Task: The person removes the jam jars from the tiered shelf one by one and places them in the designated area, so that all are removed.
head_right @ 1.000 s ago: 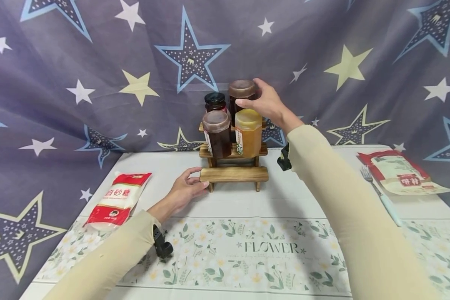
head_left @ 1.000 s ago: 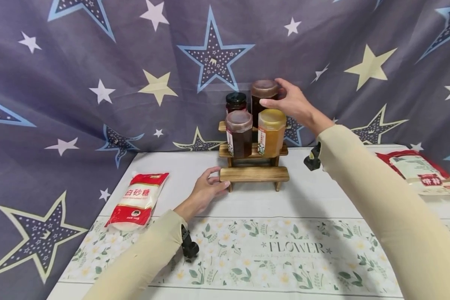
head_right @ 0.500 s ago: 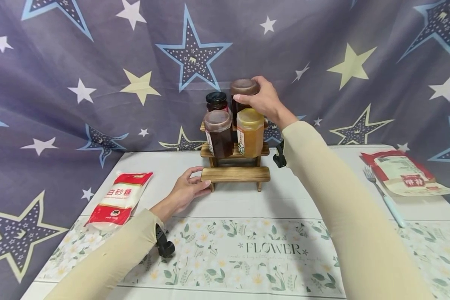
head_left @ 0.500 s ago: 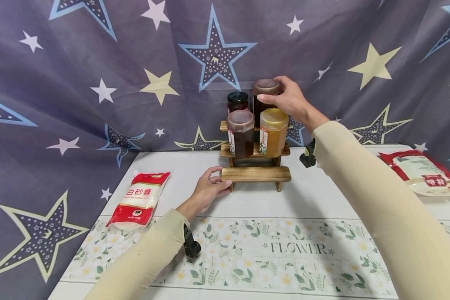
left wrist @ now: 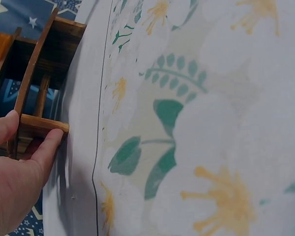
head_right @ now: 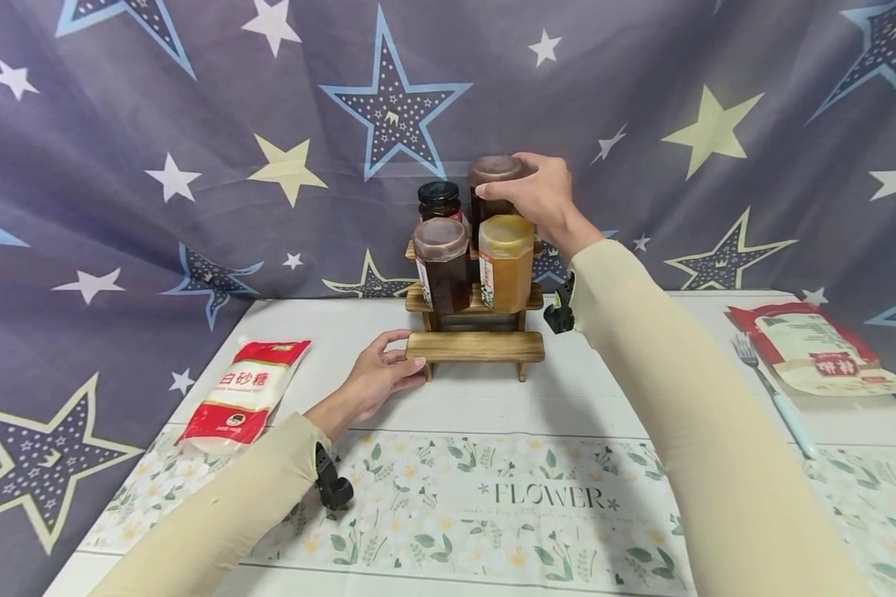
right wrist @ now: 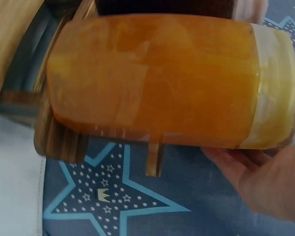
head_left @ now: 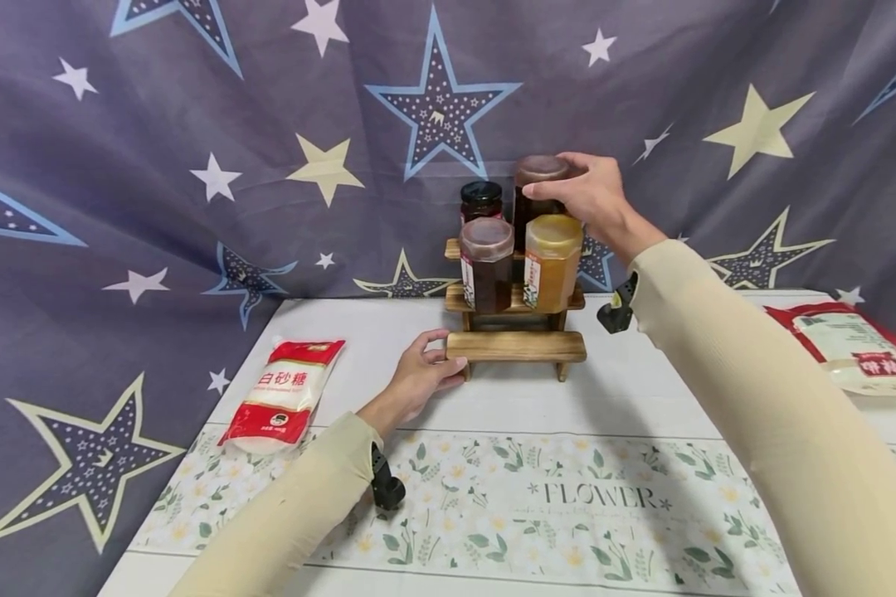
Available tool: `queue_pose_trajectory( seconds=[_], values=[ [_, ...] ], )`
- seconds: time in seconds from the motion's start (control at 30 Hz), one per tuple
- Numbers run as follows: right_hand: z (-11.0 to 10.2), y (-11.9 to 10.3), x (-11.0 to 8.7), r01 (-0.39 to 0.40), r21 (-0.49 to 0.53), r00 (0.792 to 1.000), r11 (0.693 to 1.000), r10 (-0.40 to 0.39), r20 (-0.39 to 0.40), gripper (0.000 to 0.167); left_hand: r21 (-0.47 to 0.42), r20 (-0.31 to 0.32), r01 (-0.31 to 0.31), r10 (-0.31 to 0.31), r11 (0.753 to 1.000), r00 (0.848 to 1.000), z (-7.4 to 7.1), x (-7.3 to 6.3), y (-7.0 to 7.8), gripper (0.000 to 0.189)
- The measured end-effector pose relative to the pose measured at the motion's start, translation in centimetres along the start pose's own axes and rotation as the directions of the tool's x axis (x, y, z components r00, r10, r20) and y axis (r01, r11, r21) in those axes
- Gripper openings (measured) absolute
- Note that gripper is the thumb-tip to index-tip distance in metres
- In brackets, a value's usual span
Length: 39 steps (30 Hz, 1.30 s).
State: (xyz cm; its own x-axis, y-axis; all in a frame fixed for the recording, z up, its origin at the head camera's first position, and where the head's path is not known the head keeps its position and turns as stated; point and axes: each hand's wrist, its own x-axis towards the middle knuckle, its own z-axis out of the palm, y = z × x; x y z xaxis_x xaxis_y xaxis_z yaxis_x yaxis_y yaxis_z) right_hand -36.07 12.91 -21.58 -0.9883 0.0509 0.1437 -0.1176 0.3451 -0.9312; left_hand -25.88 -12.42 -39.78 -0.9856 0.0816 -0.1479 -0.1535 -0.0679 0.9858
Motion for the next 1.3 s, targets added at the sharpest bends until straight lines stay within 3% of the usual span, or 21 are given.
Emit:
queue_pose_trajectory(
  seconds=[0.17, 0.33, 0.5, 0.8, 1.07, 1.3],
  values=[
    [-1.0, 0.6, 0.2, 0.012, 0.122, 0.998, 0.992, -0.004, -0.067, 0.077, 0.001, -0.004, 0.0, 0.0, 1.0, 1.0, 0.2, 0.1, 0.0, 0.058],
    [-2.9, 1.0, 0.2, 0.063, 0.15, 0.993, 0.987, -0.048, -0.104, 0.061, -0.004, -0.012, -0.003, 0.003, 1.0, 1.0, 0.2, 0.3, -0.1, 0.058],
    [-5.6, 1.5, -0.3, 0.08, 0.199, 0.991, 0.977, -0.056, -0.125, 0.057, -0.009, -0.01, 0.0, -0.001, 1.0, 1.0, 0.3, 0.4, -0.2, 0.058],
    [-9.5, 4.6, -1.6, 0.036, 0.164, 0.992, 0.986, -0.015, -0.126, 0.059, -0.01, -0.025, -0.006, 0.006, 1.0, 1.0, 0.4, 0.7, -0.2, 0.057],
    [-10.7, 9.2, -3.2, 0.041, 0.147, 0.99, 0.988, -0.019, -0.142, 0.061, -0.004, -0.021, -0.001, 0.001, 1.0, 1.0, 0.4, 0.6, -0.2, 0.056],
    [-11.0, 11.7, -4.2, 0.046, 0.111, 0.987, 0.993, -0.029, -0.155, 0.057, 0.001, -0.019, 0.006, -0.006, 1.0, 1.0, 0.4, 0.6, -0.1, 0.056]
  ],
)
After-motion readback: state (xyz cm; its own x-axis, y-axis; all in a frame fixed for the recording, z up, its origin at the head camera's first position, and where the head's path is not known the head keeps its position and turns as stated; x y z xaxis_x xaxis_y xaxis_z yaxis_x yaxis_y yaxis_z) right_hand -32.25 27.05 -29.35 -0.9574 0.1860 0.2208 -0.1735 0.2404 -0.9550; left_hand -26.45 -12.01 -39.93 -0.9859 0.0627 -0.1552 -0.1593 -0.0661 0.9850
